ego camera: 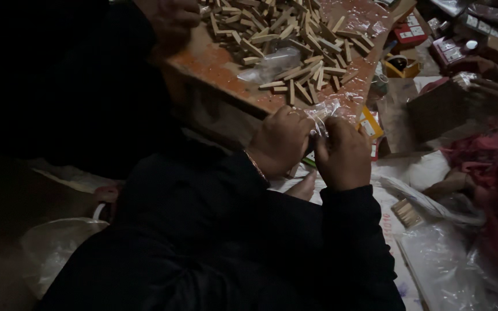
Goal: The person sits on the floor and packs small wooden sticks into clear plastic bags. They pick sticks from a pile on a low table, place them into bags, and set the filled bags aside.
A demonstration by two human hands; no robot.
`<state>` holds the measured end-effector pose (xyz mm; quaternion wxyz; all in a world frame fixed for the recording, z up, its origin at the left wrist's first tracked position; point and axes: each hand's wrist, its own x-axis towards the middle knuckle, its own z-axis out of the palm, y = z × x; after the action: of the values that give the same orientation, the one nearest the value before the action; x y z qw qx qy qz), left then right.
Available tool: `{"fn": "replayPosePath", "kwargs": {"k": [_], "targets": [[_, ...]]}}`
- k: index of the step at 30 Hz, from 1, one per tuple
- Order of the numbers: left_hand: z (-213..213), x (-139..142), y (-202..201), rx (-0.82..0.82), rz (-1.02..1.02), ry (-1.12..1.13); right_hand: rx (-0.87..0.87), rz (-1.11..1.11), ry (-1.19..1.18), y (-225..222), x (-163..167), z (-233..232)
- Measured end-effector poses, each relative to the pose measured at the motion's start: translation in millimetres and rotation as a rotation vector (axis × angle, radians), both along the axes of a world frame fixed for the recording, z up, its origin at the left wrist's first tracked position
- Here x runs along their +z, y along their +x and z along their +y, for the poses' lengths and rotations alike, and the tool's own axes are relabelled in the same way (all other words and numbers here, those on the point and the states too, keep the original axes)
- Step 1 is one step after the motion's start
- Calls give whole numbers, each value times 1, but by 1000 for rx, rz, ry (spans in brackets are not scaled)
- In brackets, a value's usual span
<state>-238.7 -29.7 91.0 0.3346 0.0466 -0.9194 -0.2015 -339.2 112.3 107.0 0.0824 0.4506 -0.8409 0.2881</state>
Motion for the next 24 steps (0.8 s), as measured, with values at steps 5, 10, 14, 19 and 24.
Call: {"fn": "replayPosePath", "kwargs": {"k": [5, 10, 14, 19, 24], "targets": [[0, 0, -5, 65, -34, -61, 71, 155, -40, -3, -2, 1], [-6, 2, -13, 147, -76, -56, 43, 63, 5, -6, -2, 3], [-13, 2, -15, 106, 94, -62, 36, 38, 8, -7, -3, 3], [-24, 3, -23, 15, -100, -61, 54, 90, 5, -10, -5, 3], [-23, 6, -27, 16, -59, -67, 40, 53, 69, -13, -6, 5]]}}
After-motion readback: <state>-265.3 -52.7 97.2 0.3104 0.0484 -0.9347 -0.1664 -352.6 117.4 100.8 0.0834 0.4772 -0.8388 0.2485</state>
